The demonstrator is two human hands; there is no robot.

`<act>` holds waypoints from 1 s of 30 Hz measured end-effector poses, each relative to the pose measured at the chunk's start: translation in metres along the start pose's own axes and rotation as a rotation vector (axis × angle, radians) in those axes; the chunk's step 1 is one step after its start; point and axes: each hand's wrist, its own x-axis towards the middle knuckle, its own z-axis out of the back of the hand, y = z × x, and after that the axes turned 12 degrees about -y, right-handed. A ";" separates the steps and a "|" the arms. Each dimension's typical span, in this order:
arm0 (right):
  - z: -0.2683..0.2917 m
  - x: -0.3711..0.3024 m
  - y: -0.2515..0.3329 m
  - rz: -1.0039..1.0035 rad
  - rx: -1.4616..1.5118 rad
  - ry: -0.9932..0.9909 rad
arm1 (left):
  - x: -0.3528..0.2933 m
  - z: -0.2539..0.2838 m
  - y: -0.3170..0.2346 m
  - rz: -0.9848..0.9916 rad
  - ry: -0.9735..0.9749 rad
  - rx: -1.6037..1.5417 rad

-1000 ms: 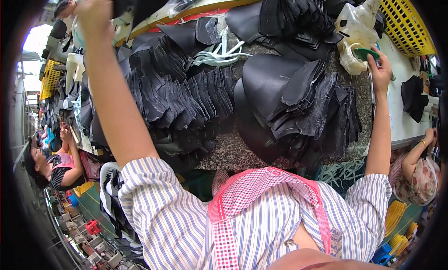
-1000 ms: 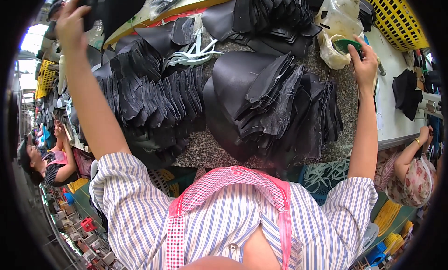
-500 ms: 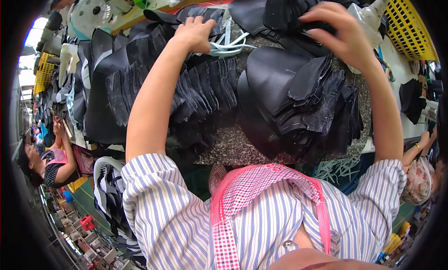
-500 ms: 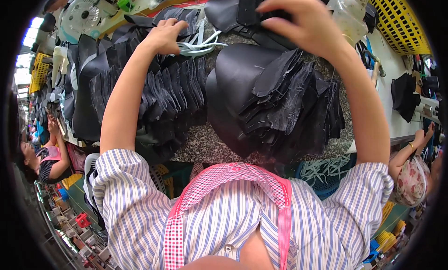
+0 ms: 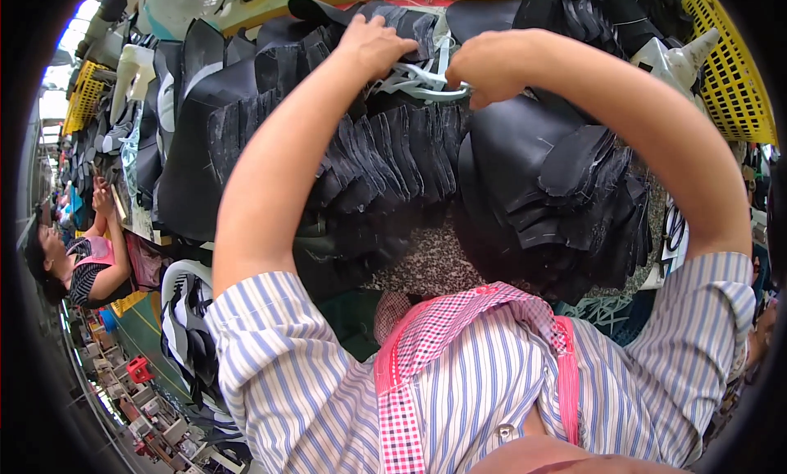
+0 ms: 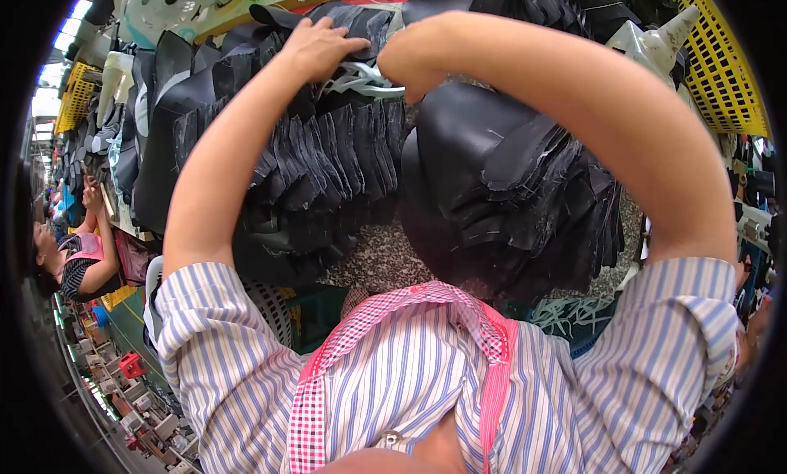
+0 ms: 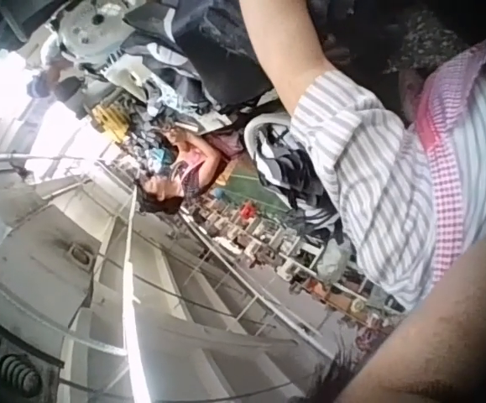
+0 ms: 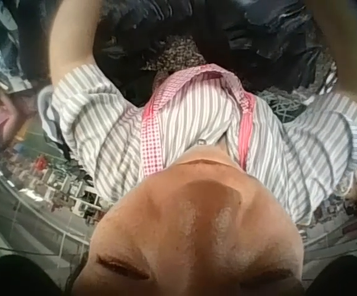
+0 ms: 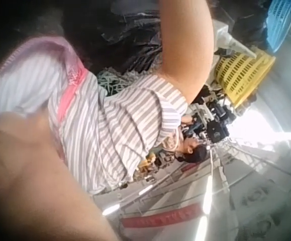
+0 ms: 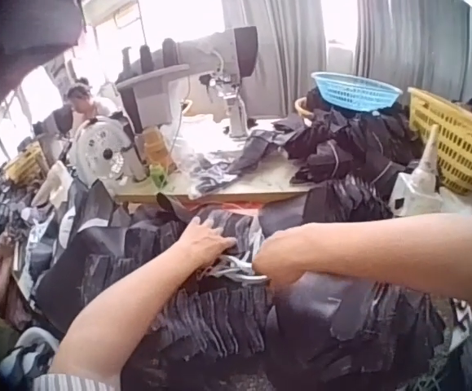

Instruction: Applying glue to black leather shoe components at a manufacturing station.

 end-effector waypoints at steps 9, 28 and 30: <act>-0.054 0.070 -0.010 0.047 0.167 -0.368 | 0.003 0.020 0.047 0.082 -0.140 -0.338; -0.044 0.120 -0.041 -0.281 0.017 -0.722 | -0.027 0.061 0.040 0.033 -0.495 -0.402; -0.034 0.112 -0.058 -0.212 -0.133 -0.777 | -0.028 0.053 0.046 0.139 -0.497 -0.446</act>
